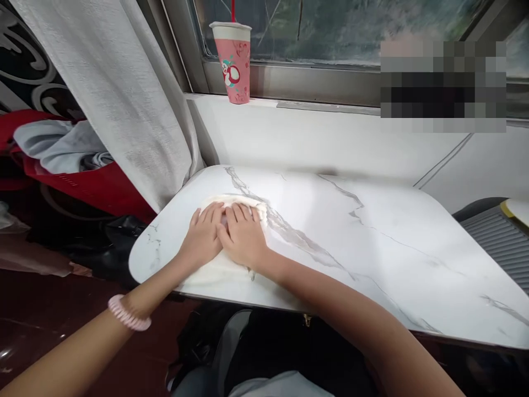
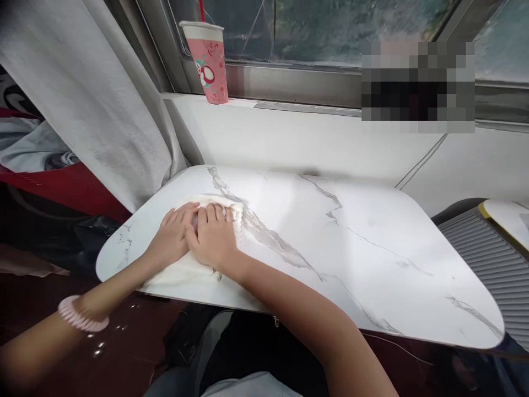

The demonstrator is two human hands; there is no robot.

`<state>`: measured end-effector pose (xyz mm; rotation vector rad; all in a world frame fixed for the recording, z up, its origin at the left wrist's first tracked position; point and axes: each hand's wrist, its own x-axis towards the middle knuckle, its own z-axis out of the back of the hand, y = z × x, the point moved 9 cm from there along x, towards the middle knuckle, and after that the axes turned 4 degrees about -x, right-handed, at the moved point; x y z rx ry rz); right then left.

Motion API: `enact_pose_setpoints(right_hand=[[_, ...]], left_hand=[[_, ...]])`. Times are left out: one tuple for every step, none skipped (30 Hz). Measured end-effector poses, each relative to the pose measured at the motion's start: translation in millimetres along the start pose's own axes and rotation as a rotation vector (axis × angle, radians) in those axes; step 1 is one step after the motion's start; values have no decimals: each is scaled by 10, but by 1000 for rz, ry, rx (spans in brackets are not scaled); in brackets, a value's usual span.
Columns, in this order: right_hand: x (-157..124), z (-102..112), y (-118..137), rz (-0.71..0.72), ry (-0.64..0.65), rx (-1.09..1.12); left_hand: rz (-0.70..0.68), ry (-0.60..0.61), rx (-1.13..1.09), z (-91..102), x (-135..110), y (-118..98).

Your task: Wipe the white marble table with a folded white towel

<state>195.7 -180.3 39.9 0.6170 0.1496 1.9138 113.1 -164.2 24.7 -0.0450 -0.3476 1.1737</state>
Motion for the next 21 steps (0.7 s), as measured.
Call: enact_pose_setpoints(right_hand=[[-95, 30, 33, 20, 5, -2], [-179, 60, 54, 36, 9, -4], [-251, 87, 64, 47, 14, -5], [-310, 109, 64, 56, 22, -3], [-355, 127, 57, 62, 33, 1], [-387, 142, 42, 64, 45, 8], [-406, 153, 24, 66, 57, 16], [-415, 161, 4, 67, 68, 22], [-413, 169, -20, 69, 75, 27], [-401, 176, -47, 70, 77, 29], [-379, 183, -82, 70, 77, 28], [-348, 188, -125, 67, 75, 27], [-306, 192, -181, 60, 71, 23], [-254, 197, -251, 49, 65, 19], [-192, 202, -333, 34, 59, 14], [-121, 208, -427, 16, 52, 9], [-42, 215, -529, -3, 45, 4], [44, 222, -636, -22, 38, -1], [136, 230, -748, -41, 30, -6], [232, 239, -863, -61, 20, -12], [330, 249, -979, -80, 10, -18]], left_hand=[[0, -15, 11, 9, -102, -56], [1, -30, 20, 15, -188, -112], [2, -45, 29, 18, -257, -167], [4, -58, 37, 20, -308, -218], [7, -68, 43, 18, -342, -264], [10, -73, 46, 15, -361, -303], [13, -74, 46, 10, -367, -335], [15, -73, 43, 3, -361, -358], [16, -69, 38, -5, -343, -374], [15, -65, 32, -15, -312, -385], [11, -61, 27, -25, -268, -392], [5, -56, 21, -39, -209, -397], [-3, -51, 16, -58, -132, -401], [-14, -41, 11, -84, -37, -407], [-27, -30, 5, -117, 77, -414], [-40, -19, 1, -154, 207, -421], [-54, -8, -3, -195, 352, -430], [-72, 1, -7, -239, 509, -442], [-93, 8, -11, -283, 672, -458], [-116, 14, -15, -328, 838, -475], [-137, 19, -20, -373, 1004, -493]])
